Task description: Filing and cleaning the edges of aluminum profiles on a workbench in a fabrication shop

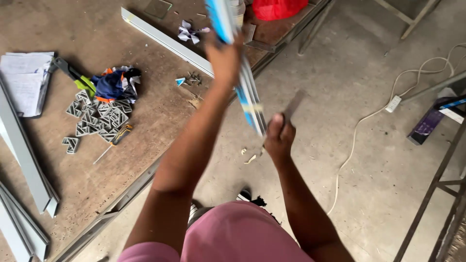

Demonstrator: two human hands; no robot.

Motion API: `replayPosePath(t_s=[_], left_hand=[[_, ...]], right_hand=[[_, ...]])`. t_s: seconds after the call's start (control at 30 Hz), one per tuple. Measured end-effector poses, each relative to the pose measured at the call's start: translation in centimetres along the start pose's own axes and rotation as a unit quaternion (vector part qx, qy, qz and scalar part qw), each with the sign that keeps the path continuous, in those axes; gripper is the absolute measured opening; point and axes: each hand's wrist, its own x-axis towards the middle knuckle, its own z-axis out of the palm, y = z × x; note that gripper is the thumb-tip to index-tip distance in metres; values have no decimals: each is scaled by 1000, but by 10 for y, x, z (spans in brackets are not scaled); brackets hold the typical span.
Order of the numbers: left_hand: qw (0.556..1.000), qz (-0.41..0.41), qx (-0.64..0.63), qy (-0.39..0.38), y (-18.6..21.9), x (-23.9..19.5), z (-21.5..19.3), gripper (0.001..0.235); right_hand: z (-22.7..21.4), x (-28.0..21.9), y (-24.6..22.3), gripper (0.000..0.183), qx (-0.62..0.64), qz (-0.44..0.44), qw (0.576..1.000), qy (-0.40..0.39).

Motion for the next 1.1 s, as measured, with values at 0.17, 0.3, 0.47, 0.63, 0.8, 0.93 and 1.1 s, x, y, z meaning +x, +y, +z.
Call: replayPosePath(t_s=[0.17,0.3,0.47,0.63,0.8,0.93,1.1], left_hand=[[997,38,-24,57,65,15,-36,29],[992,88,-82,-26,52,-8,-23,56],[971,214,-94,-58,39,-26,-4,44],[940,290,-178,-6,46,-29,3,28],[972,157,-132,111,76,8,-8,68],[968,17,-195,158,101,30,-36,42],[968,-87,-193,135,82,65,-97,43]], right_hand=[[-67,-10,42,44,67,21,996,51],[-66,27,-54,21,-58,-175,975,-125],[-12,33,-58,47,-123,-248,946,-170],[17,21,-52,4,-186,-357,909,-106],[63,-1,-43,2,-183,-386,904,-12],[81,-5,-21,7,-104,-357,926,70],[49,-22,36,14,-95,-341,935,5]])
